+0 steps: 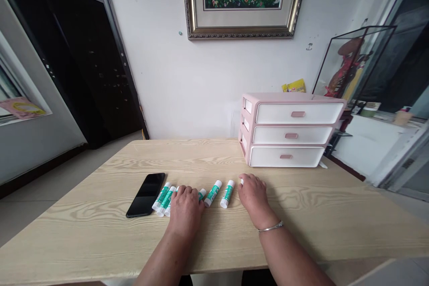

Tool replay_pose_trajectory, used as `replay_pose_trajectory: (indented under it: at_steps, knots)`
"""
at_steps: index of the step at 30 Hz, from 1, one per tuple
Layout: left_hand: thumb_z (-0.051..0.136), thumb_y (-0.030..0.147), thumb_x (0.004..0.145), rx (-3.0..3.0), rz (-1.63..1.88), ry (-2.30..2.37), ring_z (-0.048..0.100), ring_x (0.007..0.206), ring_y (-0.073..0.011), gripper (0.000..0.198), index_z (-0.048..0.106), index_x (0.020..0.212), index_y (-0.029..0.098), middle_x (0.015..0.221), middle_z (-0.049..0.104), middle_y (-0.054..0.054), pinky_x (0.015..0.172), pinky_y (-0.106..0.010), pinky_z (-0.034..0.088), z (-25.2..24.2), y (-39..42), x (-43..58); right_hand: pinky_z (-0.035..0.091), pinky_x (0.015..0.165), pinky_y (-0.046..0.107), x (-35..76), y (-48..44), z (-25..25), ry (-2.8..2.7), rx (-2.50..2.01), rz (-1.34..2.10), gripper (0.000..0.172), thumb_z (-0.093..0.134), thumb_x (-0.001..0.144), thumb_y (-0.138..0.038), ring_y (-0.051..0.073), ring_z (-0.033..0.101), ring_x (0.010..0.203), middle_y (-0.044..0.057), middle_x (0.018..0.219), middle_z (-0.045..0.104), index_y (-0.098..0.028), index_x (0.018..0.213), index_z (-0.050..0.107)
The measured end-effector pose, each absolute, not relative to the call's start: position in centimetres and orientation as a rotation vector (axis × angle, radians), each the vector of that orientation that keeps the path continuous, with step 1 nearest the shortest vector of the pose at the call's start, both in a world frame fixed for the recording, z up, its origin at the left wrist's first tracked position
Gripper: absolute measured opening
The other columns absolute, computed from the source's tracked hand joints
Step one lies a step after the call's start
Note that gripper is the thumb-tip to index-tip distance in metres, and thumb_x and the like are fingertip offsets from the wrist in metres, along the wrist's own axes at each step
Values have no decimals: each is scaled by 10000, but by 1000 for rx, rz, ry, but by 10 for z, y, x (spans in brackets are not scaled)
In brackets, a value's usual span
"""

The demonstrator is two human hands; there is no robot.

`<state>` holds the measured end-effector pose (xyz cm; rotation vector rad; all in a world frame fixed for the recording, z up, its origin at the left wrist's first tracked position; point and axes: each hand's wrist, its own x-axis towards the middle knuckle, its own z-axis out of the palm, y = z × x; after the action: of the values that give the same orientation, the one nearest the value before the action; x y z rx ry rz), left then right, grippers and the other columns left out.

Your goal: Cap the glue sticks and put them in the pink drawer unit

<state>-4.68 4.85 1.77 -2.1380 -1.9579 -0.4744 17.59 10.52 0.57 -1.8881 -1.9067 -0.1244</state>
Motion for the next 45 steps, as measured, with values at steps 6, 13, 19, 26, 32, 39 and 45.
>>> replay_pose_trajectory:
  at_steps: [6,13,19,26,32,39,45]
  knots:
    - [601,269,901,-2183,-489,-1925,634,1031,-319,145,719,905,186,966,752,-108,856,-408,382,17,50,-47,327,920,389,176,108,0,-1980,-1843,-146,244,575,929,-143,261,647,1051,93,1043,741,-207,1117,717]
    - [586,239,894,-2188,-508,-1934,641,1018,-321,141,711,896,174,949,755,-109,856,-420,398,17,49,-48,310,959,394,177,109,-4,-2024,-1830,-165,291,535,932,-89,245,654,1041,87,1015,744,-209,1138,704]
    - [554,227,923,-2180,-573,-1955,641,1047,-326,166,702,969,168,993,747,-127,894,-431,421,18,50,-49,355,1004,387,175,103,8,-1968,-1699,-101,342,497,946,-87,242,657,1081,109,1083,743,-185,1225,669]
    - [481,366,1010,-2423,-1391,-1931,649,1002,-258,278,580,1190,180,1100,690,-129,889,-403,489,9,53,-47,541,853,368,159,106,12,-1484,-1106,626,368,564,952,-429,236,688,988,107,1122,745,-192,1216,662]
    - [534,587,969,-2853,-2283,-1895,646,802,-182,449,521,1193,199,966,655,-50,719,-327,520,31,47,-33,520,653,276,154,108,14,-1145,-778,1134,500,799,778,-500,158,650,760,59,995,752,-203,1162,677]
    - [666,550,879,-2866,-2731,-2008,586,739,-144,489,499,1198,218,889,615,-3,550,-235,445,39,46,-30,438,546,239,154,97,24,-1126,-715,1273,478,821,777,-479,150,641,737,93,1085,764,-213,1164,734]
    - [607,398,883,-2855,-2388,-2282,480,665,-115,323,583,1140,204,808,583,20,519,-202,356,35,41,-33,531,655,273,152,89,22,-1240,-684,1294,424,776,847,-455,164,684,824,82,1144,762,-249,1215,727]
